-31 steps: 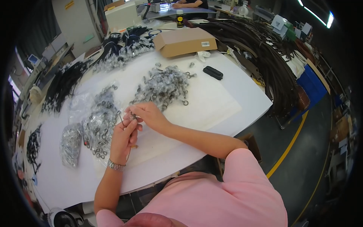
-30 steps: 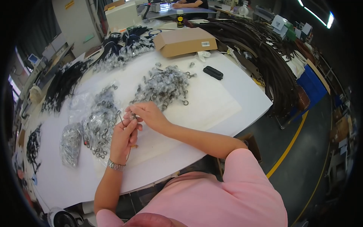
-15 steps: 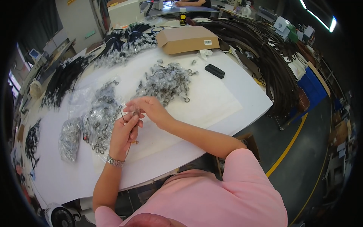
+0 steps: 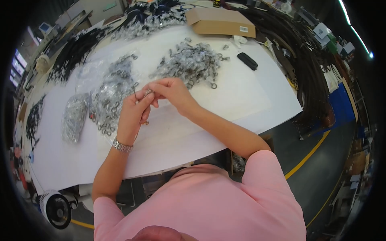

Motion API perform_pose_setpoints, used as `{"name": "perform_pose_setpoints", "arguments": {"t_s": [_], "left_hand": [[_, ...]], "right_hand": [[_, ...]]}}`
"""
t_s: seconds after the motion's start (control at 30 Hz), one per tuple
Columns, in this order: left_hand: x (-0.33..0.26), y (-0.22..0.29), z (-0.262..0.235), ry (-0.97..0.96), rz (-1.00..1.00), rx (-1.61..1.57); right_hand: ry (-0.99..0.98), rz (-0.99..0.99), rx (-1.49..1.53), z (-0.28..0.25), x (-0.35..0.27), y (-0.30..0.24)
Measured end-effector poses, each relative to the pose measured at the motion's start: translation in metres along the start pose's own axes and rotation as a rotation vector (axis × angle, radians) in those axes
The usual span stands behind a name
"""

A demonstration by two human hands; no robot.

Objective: Threading metal rings onto a cord using a thin tool.

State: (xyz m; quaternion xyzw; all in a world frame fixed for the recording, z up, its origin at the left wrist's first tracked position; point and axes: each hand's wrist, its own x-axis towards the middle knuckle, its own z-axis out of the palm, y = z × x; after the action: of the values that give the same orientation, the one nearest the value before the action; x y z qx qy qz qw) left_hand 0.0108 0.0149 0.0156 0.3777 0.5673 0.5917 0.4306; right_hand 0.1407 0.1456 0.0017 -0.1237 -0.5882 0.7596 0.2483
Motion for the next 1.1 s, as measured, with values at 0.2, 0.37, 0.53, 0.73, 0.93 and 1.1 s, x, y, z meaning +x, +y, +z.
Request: {"name": "perform_pose_setpoints", "arguments": {"t_s": [0.2, 0.37, 0.53, 0.73, 0.93, 1.1], "left_hand": [[0.002, 0.008, -0.003, 0.012, 0.023, -0.007], [0.003, 0.008, -0.006, -0.001, 0.012, 0.016], [-0.001, 0.012, 0.001, -0.015, 0.071, 0.003], [-0.006, 0.011, 0.002, 0.030, 0.019, 0.060], [-0.004, 0.010, 0.002, 0.049, 0.095, 0.120], [-0.003, 0.010, 0.001, 0.094, 0.114, 0.141]], "right_hand": [[0.029, 0.055, 0.055, 0.003, 0.004, -0.009], [0.083, 0.041, 0.099, 0.002, 0.003, -0.005], [0.033, -0.010, 0.081, 0.001, 0.002, -0.002], [0.070, 0.034, 0.158, 0.006, -0.002, 0.003], [0.069, 0.014, 0.185, 0.006, -0.001, 0.003], [0.090, 0.087, 0.247, -0.003, 0.004, 0.007]]}}
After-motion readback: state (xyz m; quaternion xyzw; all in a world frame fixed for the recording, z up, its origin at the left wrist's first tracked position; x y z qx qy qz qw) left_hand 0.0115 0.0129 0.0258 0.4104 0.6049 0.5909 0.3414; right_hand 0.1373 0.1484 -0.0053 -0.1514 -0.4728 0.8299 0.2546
